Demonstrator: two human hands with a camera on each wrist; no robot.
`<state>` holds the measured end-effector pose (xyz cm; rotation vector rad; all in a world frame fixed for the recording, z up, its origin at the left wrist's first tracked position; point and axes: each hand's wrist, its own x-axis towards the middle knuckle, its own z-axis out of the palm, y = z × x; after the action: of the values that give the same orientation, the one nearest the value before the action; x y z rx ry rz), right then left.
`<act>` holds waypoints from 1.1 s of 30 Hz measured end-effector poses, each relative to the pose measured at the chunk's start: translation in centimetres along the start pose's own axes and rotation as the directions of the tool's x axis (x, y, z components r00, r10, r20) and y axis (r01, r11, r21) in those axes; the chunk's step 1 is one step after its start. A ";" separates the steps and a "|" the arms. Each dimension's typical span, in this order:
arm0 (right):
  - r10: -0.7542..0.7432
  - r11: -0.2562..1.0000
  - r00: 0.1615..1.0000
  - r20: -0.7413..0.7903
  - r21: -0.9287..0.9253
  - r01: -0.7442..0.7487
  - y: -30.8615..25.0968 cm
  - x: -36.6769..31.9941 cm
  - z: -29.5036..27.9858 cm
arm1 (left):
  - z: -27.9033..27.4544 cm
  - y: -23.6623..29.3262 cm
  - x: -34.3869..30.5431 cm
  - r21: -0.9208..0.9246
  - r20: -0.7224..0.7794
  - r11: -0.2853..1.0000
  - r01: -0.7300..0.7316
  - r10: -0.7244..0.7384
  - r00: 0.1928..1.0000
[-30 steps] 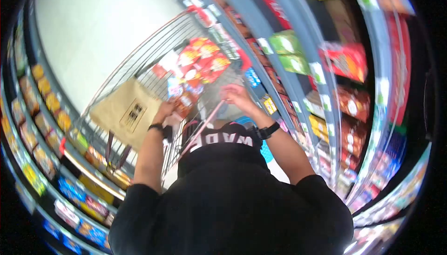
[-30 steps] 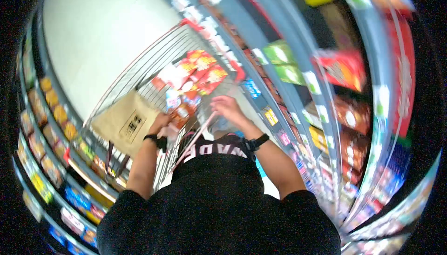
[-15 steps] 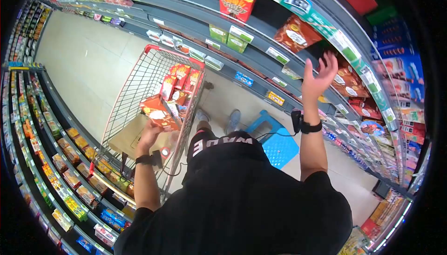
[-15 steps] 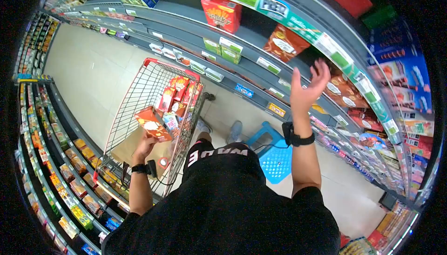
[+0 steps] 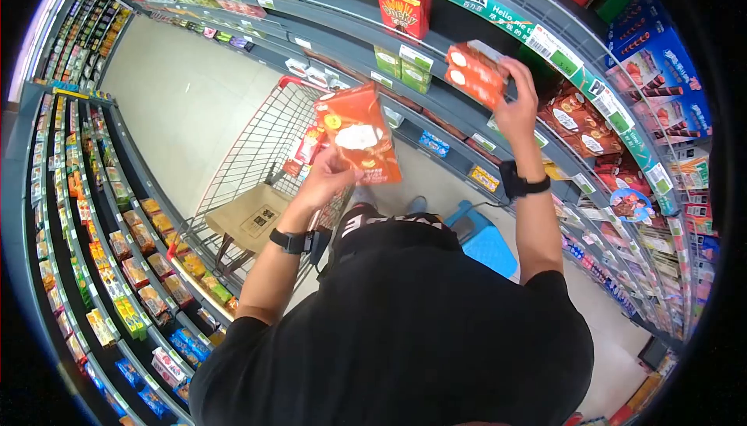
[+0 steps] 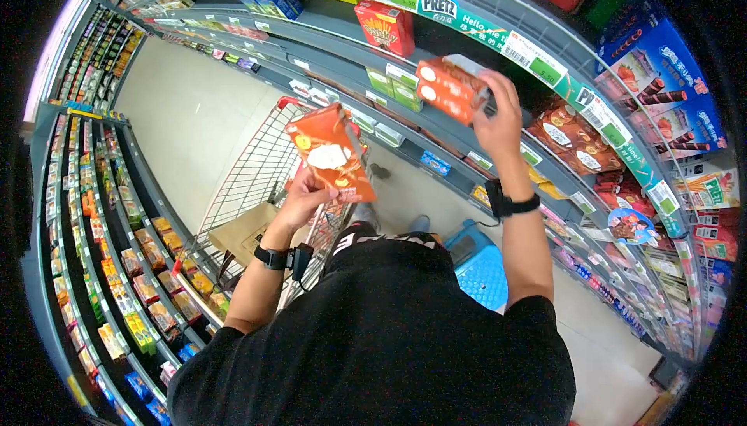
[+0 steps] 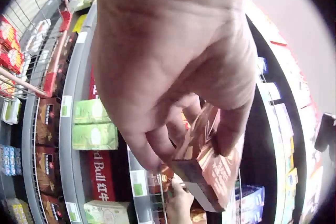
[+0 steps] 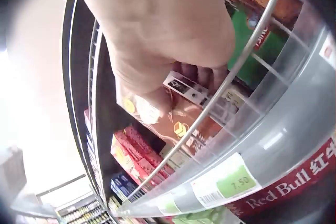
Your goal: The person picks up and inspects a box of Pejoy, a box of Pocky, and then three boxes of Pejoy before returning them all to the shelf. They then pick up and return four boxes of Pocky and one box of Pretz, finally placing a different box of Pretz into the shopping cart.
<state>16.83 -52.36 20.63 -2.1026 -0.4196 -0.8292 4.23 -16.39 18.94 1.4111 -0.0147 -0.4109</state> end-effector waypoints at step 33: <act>0.155 -0.602 0.365 0.918 0.381 -0.702 -10.9 -11.0 -0.8 | 9.8 1.2 5.7 -0.617 0.234 0.727 0.300 -0.195 0.953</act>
<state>2.56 -46.41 19.69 -0.3979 0.1253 0.7477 7.38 -27.22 20.42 0.6812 0.1821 -0.6750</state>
